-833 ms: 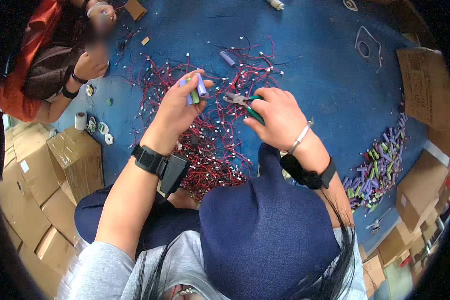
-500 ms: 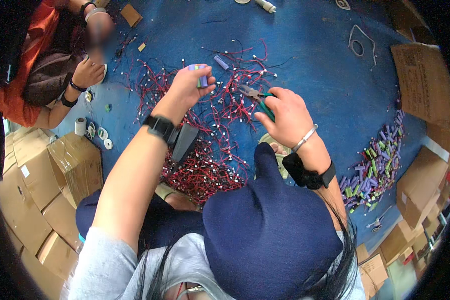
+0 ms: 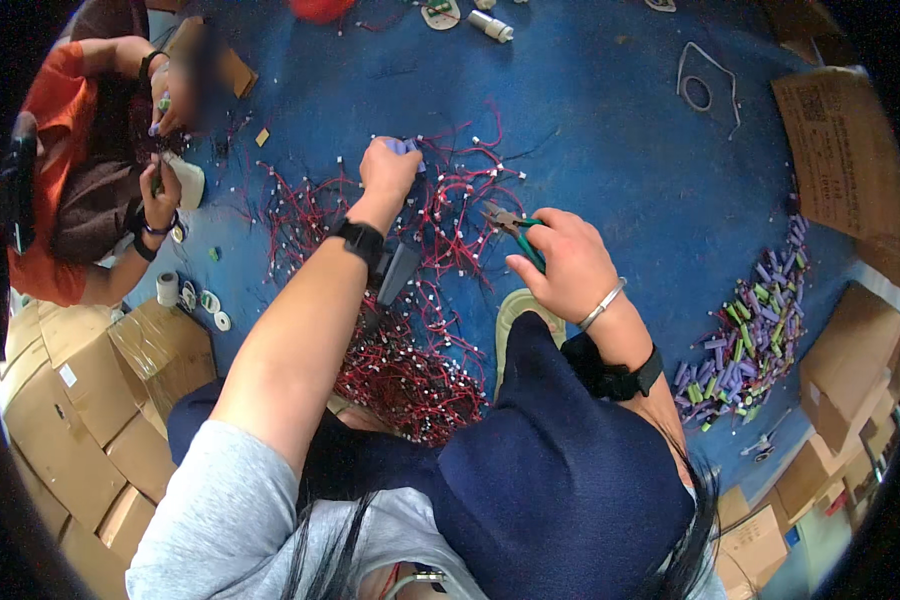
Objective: The recorder uses pliers to assemble and wire small cylindrical battery cells into packs on a floor workspace.
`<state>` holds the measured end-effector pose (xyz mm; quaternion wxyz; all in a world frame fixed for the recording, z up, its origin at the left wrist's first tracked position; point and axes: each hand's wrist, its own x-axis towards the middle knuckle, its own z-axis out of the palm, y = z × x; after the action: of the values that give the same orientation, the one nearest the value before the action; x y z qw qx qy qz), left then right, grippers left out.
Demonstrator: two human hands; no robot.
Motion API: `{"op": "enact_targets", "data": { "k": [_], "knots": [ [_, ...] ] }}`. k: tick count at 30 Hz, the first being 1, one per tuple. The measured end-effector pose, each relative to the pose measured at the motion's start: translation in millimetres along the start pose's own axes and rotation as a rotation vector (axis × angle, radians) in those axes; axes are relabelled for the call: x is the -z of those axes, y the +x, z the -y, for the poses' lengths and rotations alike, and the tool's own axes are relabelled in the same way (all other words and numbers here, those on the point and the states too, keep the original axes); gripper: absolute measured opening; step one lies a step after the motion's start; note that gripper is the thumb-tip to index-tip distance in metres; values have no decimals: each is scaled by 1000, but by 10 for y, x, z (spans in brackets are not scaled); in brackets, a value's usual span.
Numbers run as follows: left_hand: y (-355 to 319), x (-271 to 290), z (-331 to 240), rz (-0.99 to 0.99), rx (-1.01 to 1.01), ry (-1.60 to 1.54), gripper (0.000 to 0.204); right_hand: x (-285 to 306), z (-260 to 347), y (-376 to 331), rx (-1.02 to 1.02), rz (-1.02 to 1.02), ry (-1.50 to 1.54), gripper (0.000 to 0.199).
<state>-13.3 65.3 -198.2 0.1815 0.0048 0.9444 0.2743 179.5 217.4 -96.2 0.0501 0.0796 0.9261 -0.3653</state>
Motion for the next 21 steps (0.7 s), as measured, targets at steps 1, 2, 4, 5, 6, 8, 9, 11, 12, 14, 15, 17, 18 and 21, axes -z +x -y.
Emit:
{"op": "enact_targets", "data": {
  "k": [1, 2, 4, 5, 6, 8, 9, 11, 12, 14, 15, 17, 18, 21],
  "knots": [
    [-44, 14, -8, -52, -110, -26, 34, -13, 5, 14, 25, -64, 15, 24],
    [-82, 64, 9, -44, -126, -22, 34, -27, 15, 29, 49, -128, 29, 24],
    [-263, 287, -90, 327, 39, -544, 26, -15, 42, 82, 59, -164, 21, 24],
    [-345, 431, -113, 330, 34, -529, 26, -23, 83, 145, 108, -184, 27, 24],
    [-426, 521, -169, 384, 63, -694, 23, -3, 101, 170, 96, -191, 21, 24],
    [-504, 704, -214, 420, 96, -843, 20, -28, 151, 252, 173, -260, 37, 23],
    [-532, 774, -235, 482, 113, -945, 19, -22, 191, 284, 165, -271, 87, 23],
    [-587, 887, -250, 591, 132, -1114, 16, -33, 325, 324, 127, -306, 195, 23],
    [-619, 944, -252, 586, 132, -1118, 16, -46, 395, 349, 86, -338, 308, 23],
    [-688, 1049, -252, 671, 177, -1279, 18, -50, 521, 432, 130, -346, 300, 25],
    [-716, 1085, -232, 666, 180, -1285, 18, -71, 591, 473, 144, -357, 325, 25],
    [-771, 1148, -176, 718, 167, -1393, 26, -118, 694, 556, 160, -298, 374, 26],
    [-810, 1176, -177, 715, 164, -1397, 26, -140, 694, 580, 165, -296, 371, 26],
    [-921, 1272, -181, 676, 141, -1303, 26, -197, 736, 603, 132, -99, 578, 26]
  ]
}}
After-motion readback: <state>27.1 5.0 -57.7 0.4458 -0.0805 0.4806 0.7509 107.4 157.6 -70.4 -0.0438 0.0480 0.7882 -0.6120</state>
